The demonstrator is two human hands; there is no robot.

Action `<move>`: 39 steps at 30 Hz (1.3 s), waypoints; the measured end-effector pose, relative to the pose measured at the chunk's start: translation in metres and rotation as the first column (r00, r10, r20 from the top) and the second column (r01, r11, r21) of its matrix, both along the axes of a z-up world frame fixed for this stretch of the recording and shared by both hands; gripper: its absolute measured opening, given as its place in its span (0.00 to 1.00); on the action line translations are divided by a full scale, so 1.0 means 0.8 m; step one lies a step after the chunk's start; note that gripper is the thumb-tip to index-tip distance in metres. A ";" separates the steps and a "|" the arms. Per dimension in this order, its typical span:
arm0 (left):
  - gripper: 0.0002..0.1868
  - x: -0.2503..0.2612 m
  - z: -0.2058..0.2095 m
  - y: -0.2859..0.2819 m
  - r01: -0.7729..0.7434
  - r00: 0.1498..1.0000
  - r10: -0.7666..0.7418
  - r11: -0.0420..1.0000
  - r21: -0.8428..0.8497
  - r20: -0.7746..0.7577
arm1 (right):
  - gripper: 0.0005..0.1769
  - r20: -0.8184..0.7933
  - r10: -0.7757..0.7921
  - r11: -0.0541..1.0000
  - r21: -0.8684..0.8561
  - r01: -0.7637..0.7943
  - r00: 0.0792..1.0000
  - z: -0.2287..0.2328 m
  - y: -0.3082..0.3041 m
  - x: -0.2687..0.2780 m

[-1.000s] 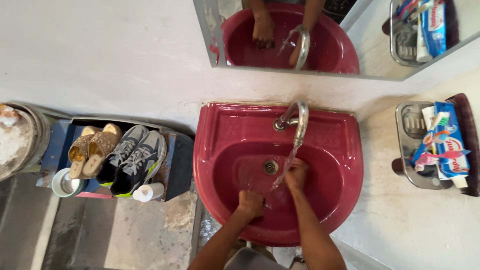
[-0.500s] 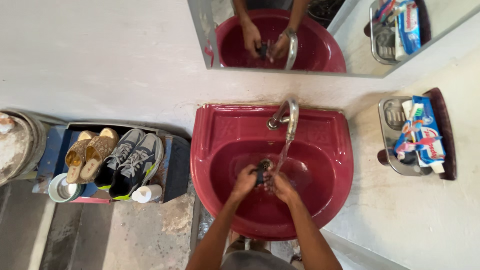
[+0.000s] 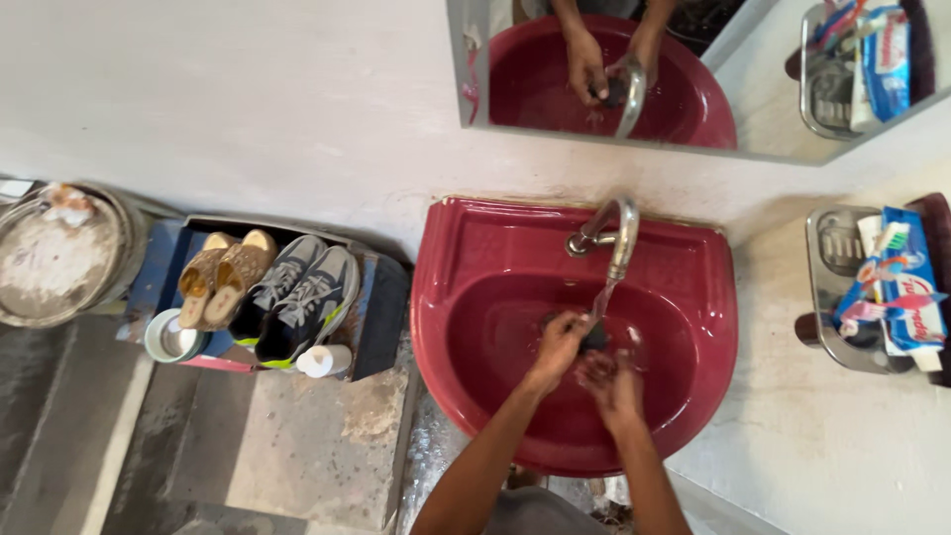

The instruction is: The person scrubs a red bathroom sink with a dark sponge, rinsing it repeatedly under running water. They wipe the basin, faucet, and surrounding surfaces, then rinse their hands and the sponge before placing a cup and bottle on the sink.

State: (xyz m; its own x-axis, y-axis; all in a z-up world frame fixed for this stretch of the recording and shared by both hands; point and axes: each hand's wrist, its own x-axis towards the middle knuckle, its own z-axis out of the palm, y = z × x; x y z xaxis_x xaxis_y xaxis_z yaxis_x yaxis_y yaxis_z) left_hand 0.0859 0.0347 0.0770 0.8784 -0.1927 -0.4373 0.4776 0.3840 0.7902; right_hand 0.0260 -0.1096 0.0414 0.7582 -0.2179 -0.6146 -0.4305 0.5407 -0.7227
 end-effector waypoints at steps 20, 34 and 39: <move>0.13 -0.049 -0.038 0.224 -0.733 0.680 0.628 0.588 0.342 0.379 | 0.13 -0.248 0.902 0.328 -0.141 -0.934 0.354 0.075 0.153 0.052; 0.12 -0.063 -0.035 0.241 -0.821 0.568 0.767 0.556 0.131 0.298 | 0.14 -0.208 -0.408 0.755 0.471 0.457 0.889 -0.011 0.110 0.116; 0.13 -0.059 -0.029 0.240 -0.727 0.683 0.594 0.490 0.482 0.426 | 0.16 0.327 0.466 0.802 0.236 -0.548 0.822 0.076 0.215 0.124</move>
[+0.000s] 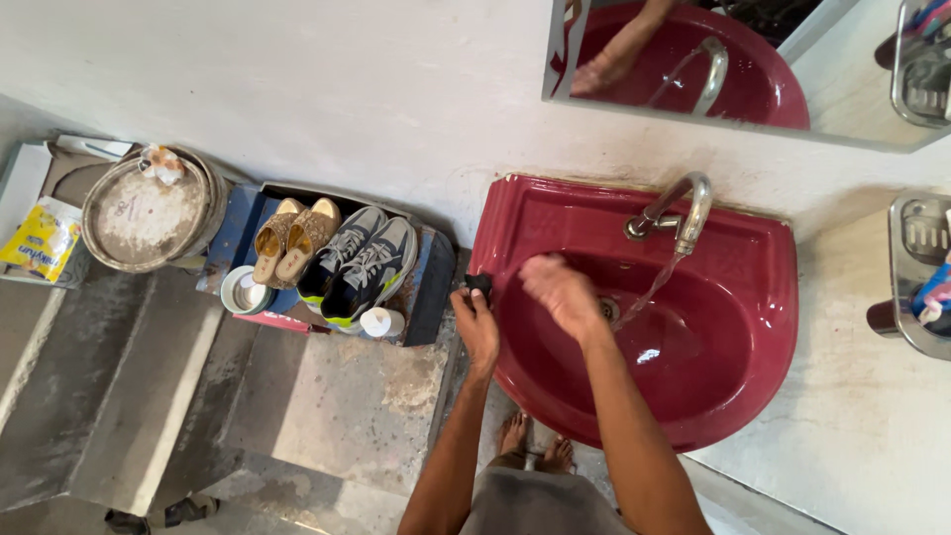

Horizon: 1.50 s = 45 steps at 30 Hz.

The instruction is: The person scrubs a red bathroom sink with a dark sponge, rinsing it repeatedly under running water. They wipe the basin, faucet, and surrounding surfaces, then rinse their hands and the sponge before placing a cup and bottle on the sink.

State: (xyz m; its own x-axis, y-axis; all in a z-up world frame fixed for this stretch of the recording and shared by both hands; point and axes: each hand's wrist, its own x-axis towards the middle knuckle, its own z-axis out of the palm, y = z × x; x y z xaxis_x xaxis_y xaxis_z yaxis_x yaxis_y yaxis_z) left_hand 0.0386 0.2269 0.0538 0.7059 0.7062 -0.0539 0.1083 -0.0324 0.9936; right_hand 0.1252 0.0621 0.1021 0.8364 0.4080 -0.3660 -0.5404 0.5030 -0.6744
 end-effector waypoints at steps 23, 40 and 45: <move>0.17 -0.051 0.024 -0.007 0.214 0.974 -0.225 0.941 0.262 0.013 | 0.10 -0.302 -0.178 0.979 -0.152 0.137 0.936 -0.006 -0.053 -0.038; 0.14 -0.083 0.050 -0.056 0.265 0.952 -0.301 0.717 0.645 -0.056 | 0.14 -0.271 -0.264 0.920 -0.360 0.157 0.926 -0.012 -0.155 -0.016; 0.12 -0.078 0.046 -0.054 0.235 0.964 -0.261 0.745 0.625 -0.052 | 0.09 -0.205 0.250 0.902 -0.306 -0.305 0.946 0.001 -0.117 -0.051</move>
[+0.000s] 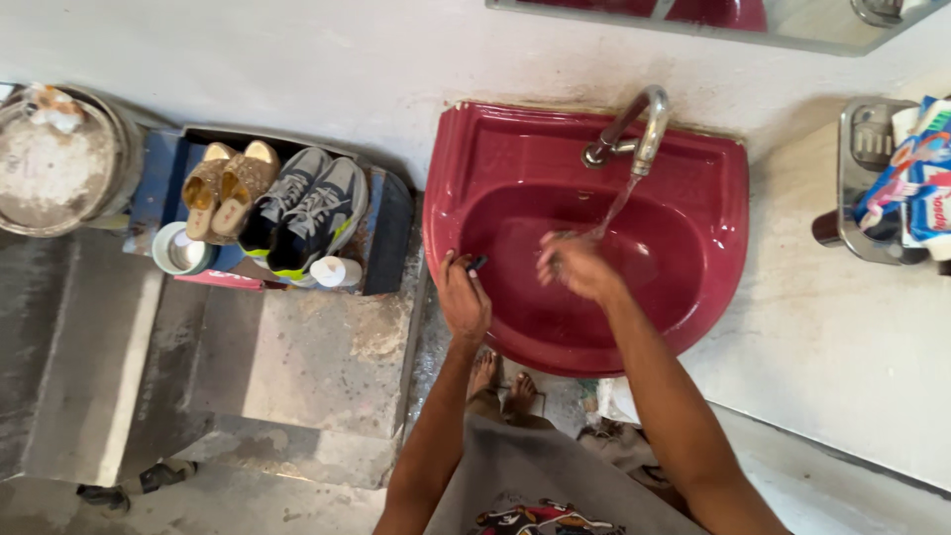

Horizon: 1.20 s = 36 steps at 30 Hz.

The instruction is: The person scrubs a red bathroom sink with a dark sponge, rinsing it repeatedly under running water. They wipe the basin, faucet, and surrounding surfaces, then rinse their hands and the sponge before placing a cup and bottle on the sink.

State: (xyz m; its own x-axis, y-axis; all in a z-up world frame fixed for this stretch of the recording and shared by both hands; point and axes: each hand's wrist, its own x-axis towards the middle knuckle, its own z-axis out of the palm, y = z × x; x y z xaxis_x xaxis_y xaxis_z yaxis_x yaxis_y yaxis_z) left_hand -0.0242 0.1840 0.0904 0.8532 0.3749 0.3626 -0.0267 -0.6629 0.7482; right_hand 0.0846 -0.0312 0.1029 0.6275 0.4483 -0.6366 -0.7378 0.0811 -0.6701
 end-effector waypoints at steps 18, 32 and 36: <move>0.10 -0.001 0.017 -0.001 0.006 1.000 -0.006 1.000 0.010 -0.017 | 0.18 -0.043 -0.265 0.951 0.152 0.268 0.963 -0.059 -0.057 0.054; 0.10 -0.001 0.017 -0.001 -0.005 0.999 0.005 1.000 -0.003 -0.037 | 0.23 0.055 0.744 0.173 -0.978 -0.113 0.666 0.078 -0.210 0.009; 0.10 -0.002 0.015 -0.001 0.012 1.000 -0.012 1.000 0.019 -0.019 | 0.25 0.343 0.089 0.806 -0.577 0.135 0.935 0.055 -0.149 0.004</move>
State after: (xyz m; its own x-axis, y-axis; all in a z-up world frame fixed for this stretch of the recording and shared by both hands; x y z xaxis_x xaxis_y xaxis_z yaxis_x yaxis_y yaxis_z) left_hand -0.0258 0.1832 0.1021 0.8645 0.3581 0.3528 -0.0202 -0.6765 0.7361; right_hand 0.0881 -0.1504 0.1470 0.8558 0.0446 -0.5153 -0.4593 -0.3927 -0.7968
